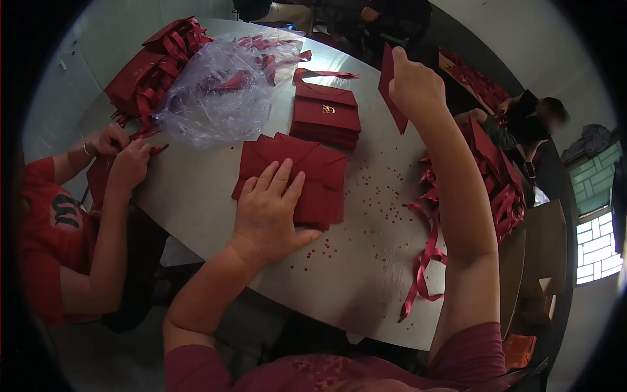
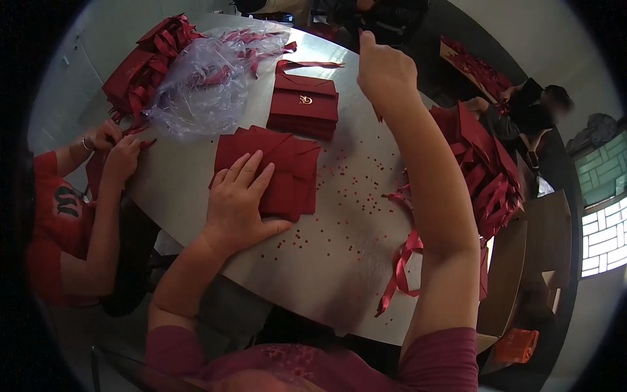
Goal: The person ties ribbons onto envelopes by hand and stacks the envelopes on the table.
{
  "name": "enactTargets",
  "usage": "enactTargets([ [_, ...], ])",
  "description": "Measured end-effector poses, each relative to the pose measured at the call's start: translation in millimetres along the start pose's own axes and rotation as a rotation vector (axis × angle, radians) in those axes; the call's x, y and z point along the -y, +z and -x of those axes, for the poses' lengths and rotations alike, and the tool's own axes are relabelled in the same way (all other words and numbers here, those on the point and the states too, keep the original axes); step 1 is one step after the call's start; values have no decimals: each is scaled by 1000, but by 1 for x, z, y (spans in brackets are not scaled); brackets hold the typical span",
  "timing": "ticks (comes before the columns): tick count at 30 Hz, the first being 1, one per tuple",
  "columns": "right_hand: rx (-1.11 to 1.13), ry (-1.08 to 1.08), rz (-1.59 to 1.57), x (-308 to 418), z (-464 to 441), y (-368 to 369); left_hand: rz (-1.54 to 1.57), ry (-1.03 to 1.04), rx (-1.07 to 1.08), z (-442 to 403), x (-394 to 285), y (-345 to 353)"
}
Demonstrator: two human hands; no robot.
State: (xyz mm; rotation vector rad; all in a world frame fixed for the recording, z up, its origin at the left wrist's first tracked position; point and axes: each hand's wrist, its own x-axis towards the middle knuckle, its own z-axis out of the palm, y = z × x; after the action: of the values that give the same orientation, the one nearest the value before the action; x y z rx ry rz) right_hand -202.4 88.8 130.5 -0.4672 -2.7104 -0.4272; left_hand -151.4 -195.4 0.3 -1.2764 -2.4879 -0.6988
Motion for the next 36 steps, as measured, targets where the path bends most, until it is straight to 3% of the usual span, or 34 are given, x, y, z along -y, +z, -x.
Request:
enactTargets([
  [1,2,3,1,8,-5,2,-5,-8,8,0,-1,-1],
  [5,356,-167,-18,50,-43,5,-37,0,3,-1,-2,0],
  [7,435,13,-373,72,-62,12,-36,11,2,-1,-2,2],
  [10,531,74,-690,75,-64,12,-29,6,1,0,1,1],
  [12,630,18,-603,66,-78,37,-16,3,7,0,1,1],
  [14,621,-282,-390,48,-77,61,-20,6,16,-1,1,1],
  [16,421,-336,-507,36,-67,77,-20,6,17,-1,1,2],
  [18,505,-403,-585,33,-66,96,-24,11,23,-2,1,2],
  [20,311,-705,-541,42,-63,114,-30,0,34,-2,1,2],
  [21,397,-724,-580,46,-60,109,-30,-1,36,-3,1,2],
  [25,401,-739,-438,48,-54,116,-17,-11,41,-3,2,2],
  [28,439,-611,-552,35,-49,114,-11,-13,41,-2,3,3],
  [31,308,-681,-623,25,-42,119,3,-7,47,-2,4,3],
  [33,509,-510,-759,22,-41,122,12,-5,53,-1,4,3],
  [36,441,-516,-670,21,-35,126,2,-4,49,-1,4,2],
])
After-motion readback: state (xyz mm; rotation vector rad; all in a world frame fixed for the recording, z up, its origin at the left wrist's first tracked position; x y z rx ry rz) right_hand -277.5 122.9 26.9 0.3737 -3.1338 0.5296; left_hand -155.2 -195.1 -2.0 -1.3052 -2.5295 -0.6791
